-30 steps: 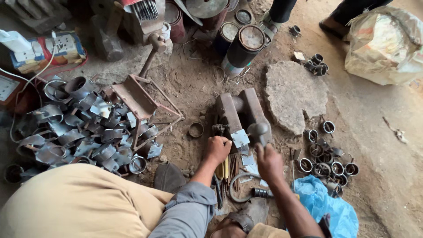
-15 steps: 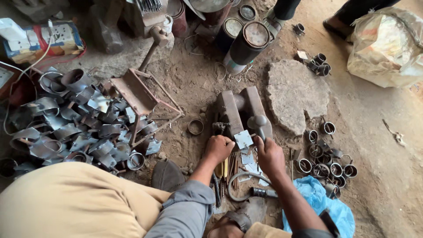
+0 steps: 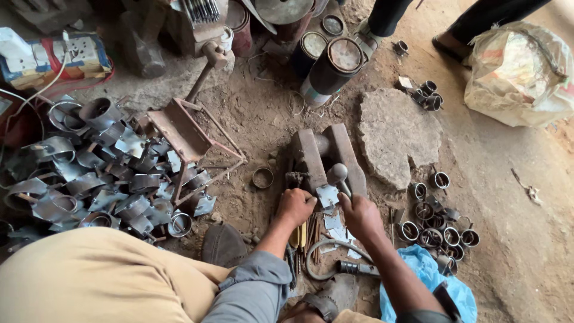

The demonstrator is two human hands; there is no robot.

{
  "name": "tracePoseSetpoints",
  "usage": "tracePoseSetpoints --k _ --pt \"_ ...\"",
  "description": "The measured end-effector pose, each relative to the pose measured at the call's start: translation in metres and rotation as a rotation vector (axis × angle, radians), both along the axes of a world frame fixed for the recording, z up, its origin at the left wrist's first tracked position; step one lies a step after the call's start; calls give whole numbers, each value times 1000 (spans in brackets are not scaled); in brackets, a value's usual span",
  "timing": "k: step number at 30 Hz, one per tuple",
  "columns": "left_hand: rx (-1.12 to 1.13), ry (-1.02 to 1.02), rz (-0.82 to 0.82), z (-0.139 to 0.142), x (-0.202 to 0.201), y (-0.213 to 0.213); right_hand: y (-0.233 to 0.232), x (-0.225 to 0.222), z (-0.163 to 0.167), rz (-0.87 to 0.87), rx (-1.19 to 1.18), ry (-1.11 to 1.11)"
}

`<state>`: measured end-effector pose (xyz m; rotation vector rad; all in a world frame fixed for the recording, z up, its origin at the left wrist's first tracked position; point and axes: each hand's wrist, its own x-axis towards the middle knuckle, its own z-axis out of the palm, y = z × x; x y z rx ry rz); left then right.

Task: The person sits on the ground and uses a hammer to strike a small metal piece held in a vise. They repeatedly adjust the metal piece and hammer it, then remove it to inspect the shape before placing it back in the vise to continue the process.

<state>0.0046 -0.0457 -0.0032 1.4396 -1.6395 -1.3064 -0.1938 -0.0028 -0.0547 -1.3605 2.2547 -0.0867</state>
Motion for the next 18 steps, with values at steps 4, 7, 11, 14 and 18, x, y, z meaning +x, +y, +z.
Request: tracePoseSetpoints --k 4,7,11,14,18 --pt "-70 -46 -27 4 1 0 7 7 1 74 -185 46" --pt "-99 -15 3 11 1 1 10 12 2 173 -238 128" --pt "-151 -185 -33 18 6 2 5 20 11 150 -162 154" --pt "-111 -83 23 28 11 10 3 26 25 149 -142 107" --pt "-81 -145 10 35 16 19 25 19 34 -12 -85 -15"
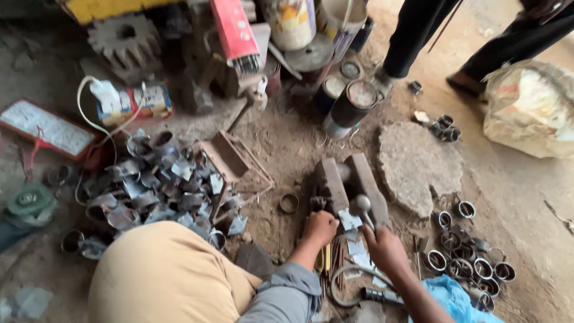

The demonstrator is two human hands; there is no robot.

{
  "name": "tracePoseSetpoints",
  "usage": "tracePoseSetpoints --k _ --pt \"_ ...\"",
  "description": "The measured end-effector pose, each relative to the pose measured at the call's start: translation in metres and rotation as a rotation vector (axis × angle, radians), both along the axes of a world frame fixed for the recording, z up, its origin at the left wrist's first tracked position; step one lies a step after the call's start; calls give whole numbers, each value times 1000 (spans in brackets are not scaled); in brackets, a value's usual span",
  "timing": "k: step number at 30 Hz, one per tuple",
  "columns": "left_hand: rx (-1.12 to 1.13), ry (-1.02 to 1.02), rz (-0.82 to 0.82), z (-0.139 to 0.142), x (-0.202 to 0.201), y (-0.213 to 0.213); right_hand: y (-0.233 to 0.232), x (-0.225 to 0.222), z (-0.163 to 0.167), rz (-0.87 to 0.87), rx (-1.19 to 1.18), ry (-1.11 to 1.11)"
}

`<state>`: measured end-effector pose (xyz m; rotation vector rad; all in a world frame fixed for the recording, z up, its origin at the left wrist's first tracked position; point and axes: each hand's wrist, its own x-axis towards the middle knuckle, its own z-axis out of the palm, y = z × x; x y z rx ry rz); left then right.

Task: The person sits on the ground and uses a hammer to strike a small metal piece held in a vise. They repeatedly adjust the metal piece and hammer it, then remove it to inspect the shape before placing it back in the vise to continue the process.

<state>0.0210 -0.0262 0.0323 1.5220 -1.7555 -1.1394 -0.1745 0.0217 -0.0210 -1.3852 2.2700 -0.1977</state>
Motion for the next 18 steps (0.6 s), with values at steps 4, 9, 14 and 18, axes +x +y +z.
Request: tracePoseSetpoints --k 4,9,14,18 --pt "41 14 -21 -2 -1 9 56 -22 -1 -14 -27 122" --pt "50 -28 66 -1 8 7 102 -35 -12 27 132 113" --pt "-323 222 156 37 56 -22 137 -27 -11 155 133 124" --pt "-144 -43 324 63 136 -37 146 -24 -1 247 76 162"
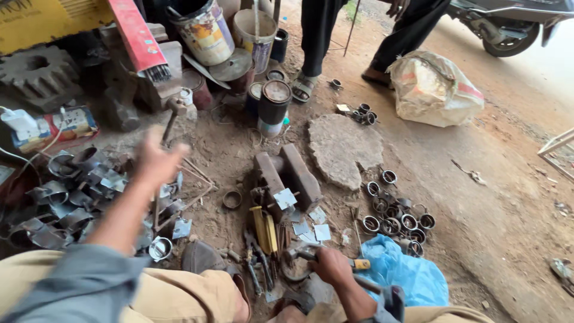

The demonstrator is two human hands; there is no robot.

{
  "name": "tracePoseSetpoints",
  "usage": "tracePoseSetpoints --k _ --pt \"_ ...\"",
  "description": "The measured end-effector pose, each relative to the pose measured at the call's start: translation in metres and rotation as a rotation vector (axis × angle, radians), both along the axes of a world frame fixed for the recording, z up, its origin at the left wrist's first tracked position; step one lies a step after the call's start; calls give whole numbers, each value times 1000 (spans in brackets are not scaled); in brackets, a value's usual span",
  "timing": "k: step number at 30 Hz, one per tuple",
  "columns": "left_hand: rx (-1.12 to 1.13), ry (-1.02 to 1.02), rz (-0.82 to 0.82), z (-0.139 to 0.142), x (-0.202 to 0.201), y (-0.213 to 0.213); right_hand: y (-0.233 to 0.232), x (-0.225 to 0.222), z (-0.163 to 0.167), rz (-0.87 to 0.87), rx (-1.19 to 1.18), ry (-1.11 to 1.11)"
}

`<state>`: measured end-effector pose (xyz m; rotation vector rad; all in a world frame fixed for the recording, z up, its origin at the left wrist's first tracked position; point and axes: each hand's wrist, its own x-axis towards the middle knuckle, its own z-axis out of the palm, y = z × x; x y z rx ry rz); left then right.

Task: The person sits on the ground and uses a hammer to strike a small metal piece held in a vise. They repeatedly adjust the metal piece and hammer it, then remove it to inspect the shape before placing it back in the vise to continue the process.

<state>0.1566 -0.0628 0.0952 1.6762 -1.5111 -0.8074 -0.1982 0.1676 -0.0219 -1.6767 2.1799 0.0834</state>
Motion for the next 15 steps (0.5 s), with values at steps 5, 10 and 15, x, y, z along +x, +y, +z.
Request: tracePoseSetpoints --k 5,10,15 --pt "-274 -91 207 -6 70 12 4 3 9 55 -7 27" --pt "-170 -213 180 -31 32 44 4 6 14 162 58 49" --pt "368 -376 -242 -91 -60 127 8 4 21 172 180 -31"
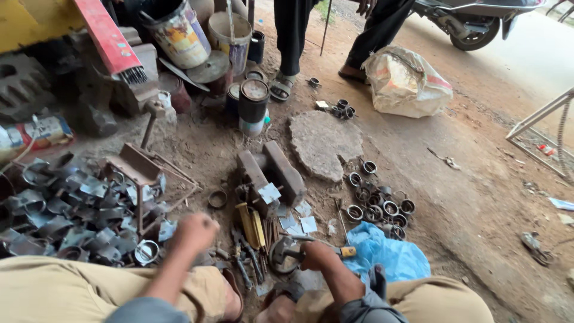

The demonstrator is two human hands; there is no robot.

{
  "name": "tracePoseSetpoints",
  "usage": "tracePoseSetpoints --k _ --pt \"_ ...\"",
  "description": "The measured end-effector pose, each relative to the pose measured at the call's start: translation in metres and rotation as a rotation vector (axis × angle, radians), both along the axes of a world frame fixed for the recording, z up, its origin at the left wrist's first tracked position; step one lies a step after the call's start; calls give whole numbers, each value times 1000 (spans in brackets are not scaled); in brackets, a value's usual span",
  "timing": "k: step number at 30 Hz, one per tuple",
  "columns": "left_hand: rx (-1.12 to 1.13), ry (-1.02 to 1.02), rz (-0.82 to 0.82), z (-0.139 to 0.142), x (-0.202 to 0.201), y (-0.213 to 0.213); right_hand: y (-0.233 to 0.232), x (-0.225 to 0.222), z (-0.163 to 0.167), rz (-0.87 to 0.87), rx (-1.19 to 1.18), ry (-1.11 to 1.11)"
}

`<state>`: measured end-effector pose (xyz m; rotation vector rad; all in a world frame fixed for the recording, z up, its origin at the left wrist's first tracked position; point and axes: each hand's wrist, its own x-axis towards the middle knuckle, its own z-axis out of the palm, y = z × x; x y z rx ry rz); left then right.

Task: The person sits on the ground and uses a hammer to strike a small metal piece held in a vise. They repeatedly adjust the metal piece and hammer it, then remove it to inspect the shape before placing it back in the vise to continue the process.

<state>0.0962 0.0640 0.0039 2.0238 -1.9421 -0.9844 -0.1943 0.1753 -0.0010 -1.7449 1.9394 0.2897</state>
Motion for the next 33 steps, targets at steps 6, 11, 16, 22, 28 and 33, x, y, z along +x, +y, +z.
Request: tracePoseSetpoints --k 6,11,16,22,28,33 --pt "262 -483 -422 -45 -12 81 11 9 15 80 119 146" --pt "278 -656 -574 -11 -2 96 20 34 36 11 -69 239" --pt "147 -723 -893 8 7 130 36 56 62 -202 -84 205" --pt "275 -653 -812 3 -8 143 27 58 68 -477 -23 13" --pt "319 -641 -949 -16 -33 122 8 35 26 -657 -119 -73" --pt "273 -472 -965 -9 -48 93 -7 18 -22 -596 -115 -70"
